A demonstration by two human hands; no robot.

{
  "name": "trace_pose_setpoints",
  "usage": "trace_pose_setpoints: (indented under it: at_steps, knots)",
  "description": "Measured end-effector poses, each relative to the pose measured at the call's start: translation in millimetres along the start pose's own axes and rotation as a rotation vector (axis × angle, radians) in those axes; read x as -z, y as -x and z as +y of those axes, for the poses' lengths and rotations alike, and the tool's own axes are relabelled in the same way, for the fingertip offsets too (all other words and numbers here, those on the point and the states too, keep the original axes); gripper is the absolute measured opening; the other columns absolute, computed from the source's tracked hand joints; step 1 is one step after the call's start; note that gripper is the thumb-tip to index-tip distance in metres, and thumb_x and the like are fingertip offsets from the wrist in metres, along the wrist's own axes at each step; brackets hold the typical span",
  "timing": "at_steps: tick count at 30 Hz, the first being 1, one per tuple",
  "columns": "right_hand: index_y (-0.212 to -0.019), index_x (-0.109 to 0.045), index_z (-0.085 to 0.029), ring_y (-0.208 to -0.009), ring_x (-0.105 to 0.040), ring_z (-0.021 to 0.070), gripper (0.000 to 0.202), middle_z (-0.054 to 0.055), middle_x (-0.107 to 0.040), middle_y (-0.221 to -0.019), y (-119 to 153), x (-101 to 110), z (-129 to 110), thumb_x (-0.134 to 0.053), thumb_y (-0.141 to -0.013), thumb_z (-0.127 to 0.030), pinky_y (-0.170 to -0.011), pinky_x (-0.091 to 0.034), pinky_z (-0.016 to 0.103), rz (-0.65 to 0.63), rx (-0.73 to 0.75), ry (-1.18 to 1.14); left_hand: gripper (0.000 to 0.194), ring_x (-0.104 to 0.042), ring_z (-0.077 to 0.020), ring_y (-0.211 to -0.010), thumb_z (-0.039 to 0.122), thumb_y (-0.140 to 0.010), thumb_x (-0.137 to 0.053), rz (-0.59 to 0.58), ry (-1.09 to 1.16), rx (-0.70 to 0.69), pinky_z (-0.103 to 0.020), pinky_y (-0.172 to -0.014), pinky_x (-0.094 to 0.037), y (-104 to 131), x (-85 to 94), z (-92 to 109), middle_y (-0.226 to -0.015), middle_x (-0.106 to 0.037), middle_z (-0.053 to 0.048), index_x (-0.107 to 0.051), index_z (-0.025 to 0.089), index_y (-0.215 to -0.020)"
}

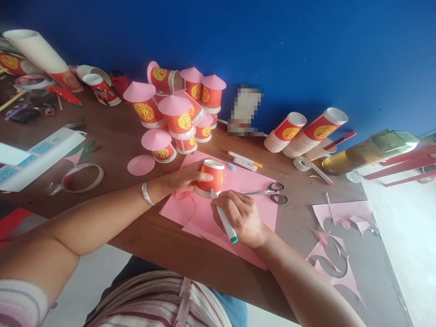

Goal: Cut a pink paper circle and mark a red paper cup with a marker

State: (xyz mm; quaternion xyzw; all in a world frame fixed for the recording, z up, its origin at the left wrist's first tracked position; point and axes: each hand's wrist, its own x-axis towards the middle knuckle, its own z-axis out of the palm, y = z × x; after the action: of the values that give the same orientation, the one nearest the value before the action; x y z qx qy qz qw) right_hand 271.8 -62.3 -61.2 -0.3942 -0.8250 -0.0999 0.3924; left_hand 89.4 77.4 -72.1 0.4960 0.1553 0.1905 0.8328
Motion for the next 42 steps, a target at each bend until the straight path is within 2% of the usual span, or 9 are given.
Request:
trace_pose_setpoints:
  at_steps: [6,15,23,29,36,42]
  knots:
    - [-0.108,-0.058,-0.021,-0.066,-0.066,0.0144,0.024,0.001,-0.070,-0.082,-1.2,0.3,-2.6,-0.065,-0.095,-0.002,-0.059,-0.052,0.025,-0.011,-0.008,-0.005,0.038,-0.069,-0.0214,-0.097,0.032,-0.083,-0.081,-0.003,-0.039,-0.009,-0.032,-0.083,-0.055,2.2,-3.1,5.1,-0.110,-0.075,-0.012,-0.073,0.014,-0.115]
    - [-0.107,-0.059,-0.021,-0.067,-0.066,0.0140,0.022,0.002,-0.069,-0.082,-0.1,-0.8,-1.2,-0.065,-0.095,-0.003,-0.060,-0.053,0.025,-0.005,0.005,-0.002,0.040,-0.069,-0.0207,-0.096,0.033,-0.081,-0.082,-0.020,-0.010,-0.014,-0.031,-0.083,-0.056,-1.9,2.9,-2.2,-0.111,-0.074,-0.012,-0.073,0.015,-0.115]
    - [-0.109,-0.058,-0.021,-0.067,-0.066,0.0140,0.020,0.002,-0.070,-0.083,1.1,1.0,1.1,-0.062,-0.097,-0.005,-0.058,-0.052,0.025,-0.008,-0.004,0.022,0.039,-0.069,-0.0206,-0.093,0.035,-0.083,-0.083,-0.024,-0.022,-0.005,-0.032,-0.080,-0.058,0.7,2.3,0.5,-0.107,-0.073,-0.011,-0.073,0.016,-0.115]
    - [-0.108,-0.058,-0.021,-0.065,-0.065,0.0140,0.022,0.001,-0.069,-0.082,1.9,2.2,0.4,-0.062,-0.095,-0.003,-0.056,-0.050,0.025,-0.013,-0.008,0.018,0.032,-0.070,-0.0208,-0.091,0.033,-0.086,-0.079,-0.045,-0.029,-0.023,-0.033,-0.081,-0.059,1.0,3.9,-0.7,-0.104,-0.075,-0.012,-0.074,0.014,-0.111]
    - [-0.106,-0.057,-0.022,-0.061,-0.061,0.0125,0.024,-0.001,-0.066,-0.077,1.2,1.1,-1.3,-0.060,-0.094,-0.001,-0.054,-0.047,0.024,-0.011,-0.006,0.016,0.036,-0.070,-0.0206,-0.090,0.033,-0.086,-0.080,-0.053,0.004,-0.005,-0.032,-0.079,-0.057,1.8,2.6,0.1,-0.101,-0.075,-0.010,-0.072,0.016,-0.117]
    - [-0.104,-0.057,-0.022,-0.062,-0.062,0.0128,0.025,-0.001,-0.067,-0.078,-2.0,0.9,-4.7,-0.061,-0.092,0.000,-0.054,-0.048,0.024,-0.001,0.003,0.037,0.033,-0.068,-0.0203,-0.091,0.034,-0.084,-0.080,-0.043,-0.023,-0.020,-0.031,-0.080,-0.055,-0.1,4.3,-1.2,-0.102,-0.074,-0.011,-0.073,0.014,-0.110]
